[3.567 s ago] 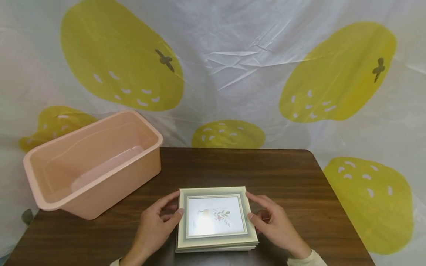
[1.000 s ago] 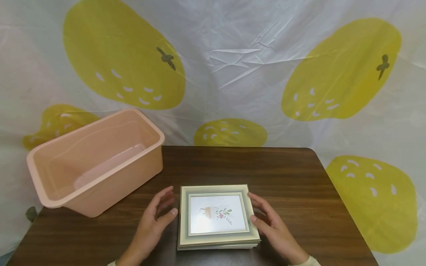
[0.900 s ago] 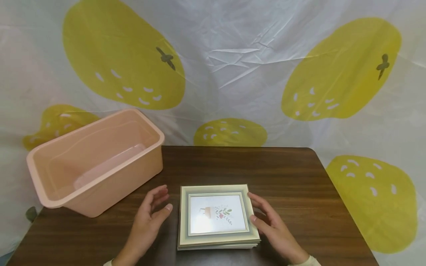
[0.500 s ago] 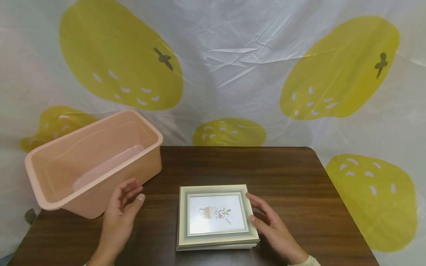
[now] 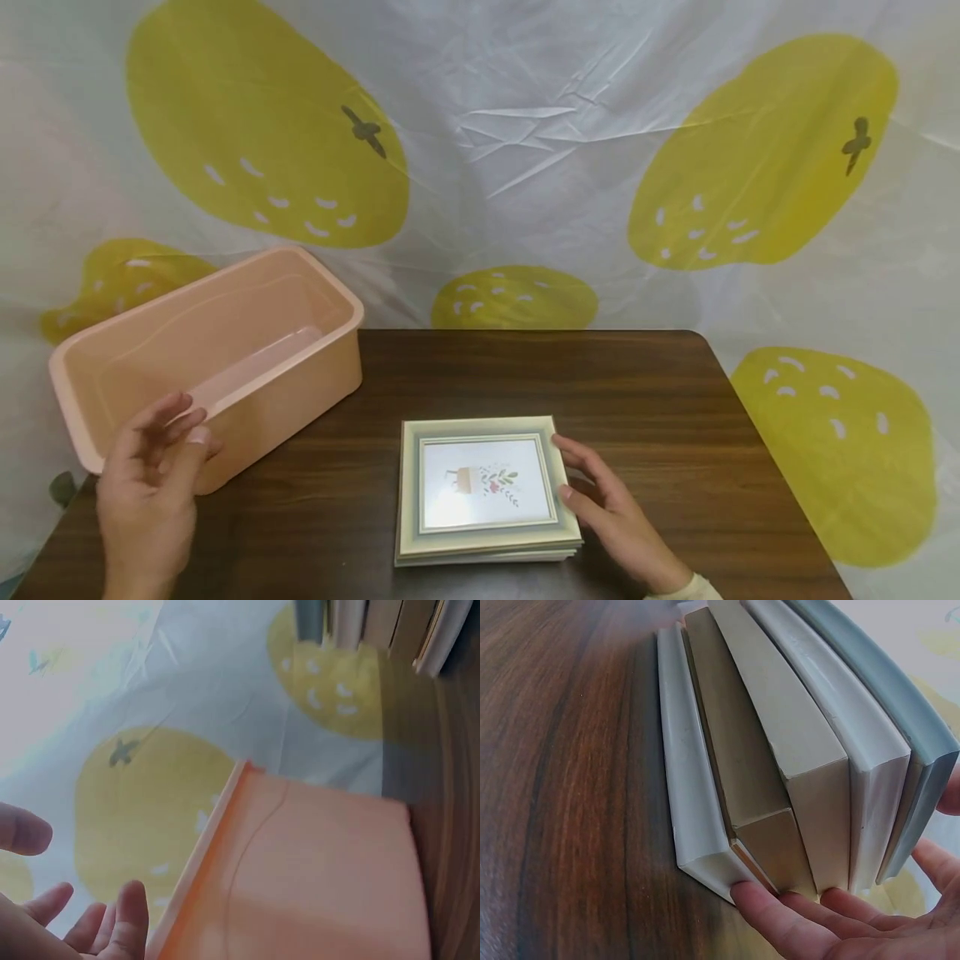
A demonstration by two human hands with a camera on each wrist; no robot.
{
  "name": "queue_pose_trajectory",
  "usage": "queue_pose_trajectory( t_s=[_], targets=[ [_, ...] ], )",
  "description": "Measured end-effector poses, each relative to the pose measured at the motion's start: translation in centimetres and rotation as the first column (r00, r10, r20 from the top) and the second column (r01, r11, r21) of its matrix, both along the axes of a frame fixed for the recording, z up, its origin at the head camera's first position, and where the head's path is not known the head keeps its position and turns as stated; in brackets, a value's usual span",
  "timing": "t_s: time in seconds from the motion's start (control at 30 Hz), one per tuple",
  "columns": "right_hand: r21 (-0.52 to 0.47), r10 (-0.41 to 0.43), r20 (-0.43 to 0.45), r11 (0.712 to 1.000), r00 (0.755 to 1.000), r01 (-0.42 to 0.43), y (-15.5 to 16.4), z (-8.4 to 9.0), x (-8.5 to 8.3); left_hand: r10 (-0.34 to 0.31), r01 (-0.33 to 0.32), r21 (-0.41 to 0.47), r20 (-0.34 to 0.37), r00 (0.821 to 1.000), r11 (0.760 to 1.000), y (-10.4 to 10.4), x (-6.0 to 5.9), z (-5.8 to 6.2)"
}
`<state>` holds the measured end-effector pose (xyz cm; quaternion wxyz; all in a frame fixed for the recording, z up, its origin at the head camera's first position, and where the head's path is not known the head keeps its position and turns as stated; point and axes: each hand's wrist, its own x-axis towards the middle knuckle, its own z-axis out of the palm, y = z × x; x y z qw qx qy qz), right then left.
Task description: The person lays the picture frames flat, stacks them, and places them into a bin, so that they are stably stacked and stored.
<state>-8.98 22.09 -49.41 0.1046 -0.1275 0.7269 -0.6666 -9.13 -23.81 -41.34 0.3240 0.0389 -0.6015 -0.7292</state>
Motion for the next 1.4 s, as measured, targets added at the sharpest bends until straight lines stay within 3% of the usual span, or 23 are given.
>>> queue_pose_trajectory(
  t_s=[0.13,0.23,0.33,0.47,0.57,0.67,0.8,1.07,1.13,1.23,1.33,1.4],
  targets=[
    [0.002,-0.004,0.004,1.000,1.000,0.004,0.0,0.0,0.0,0.114,-0.113,-0.028,0.041,0.993,0.993,-1.2,0.2,0.2],
    [0.002,-0.004,0.004,1.000,1.000,0.004,0.0,0.0,0.0,0.208,-0.200,-0.082,0.097,0.973,0.976,-1.9,0.3,0.1],
    [0.004,-0.006,0.001,1.000,1.000,0.006,0.0,-0.1,0.0,0.307,-0.279,-0.176,0.159,0.938,0.944,-2.7,0.2,-0.1],
    [0.013,-0.009,-0.001,1.000,1.000,0.009,0.0,-0.2,0.1,0.467,-0.382,-0.362,0.183,0.865,0.850,-3.9,0.0,-0.6],
    [0.025,-0.013,-0.004,1.000,1.000,0.013,0.0,-0.1,0.0,0.550,-0.440,-0.430,0.171,0.818,0.788,-4.8,-0.3,-1.2],
    [0.031,-0.015,-0.005,0.999,1.000,0.015,-0.1,-0.1,0.0,0.580,-0.467,-0.428,0.183,0.794,0.774,-5.6,-0.7,-1.7],
    [0.028,-0.014,0.000,1.000,1.000,0.014,-0.1,-0.1,0.0,0.572,-0.465,-0.396,0.212,0.792,0.792,-6.3,-1.2,-2.1],
    [0.024,-0.013,0.007,1.000,1.000,0.013,-0.1,-0.1,-0.1,0.526,-0.435,-0.333,0.264,0.809,0.836,-6.9,-1.7,-2.9],
    [0.029,-0.015,-0.002,0.999,1.000,0.015,-0.1,-0.1,-0.1,0.473,-0.416,-0.238,0.292,0.831,0.878,-7.1,-1.8,-3.1],
    [0.035,-0.016,-0.018,0.999,1.000,0.017,-0.1,-0.2,0.0,0.364,-0.371,-0.035,0.299,0.882,0.928,-7.2,-2.0,-3.3],
    [0.042,-0.019,-0.024,0.999,1.000,0.020,-0.1,-0.2,0.0,0.281,-0.325,0.147,0.258,0.925,0.934,-7.2,-2.1,-3.5],
    [0.053,-0.031,-0.019,0.998,0.999,0.032,-0.1,-0.2,0.0,0.254,-0.305,0.192,0.250,0.934,0.933,-7.1,-2.2,-3.5]
  ],
)
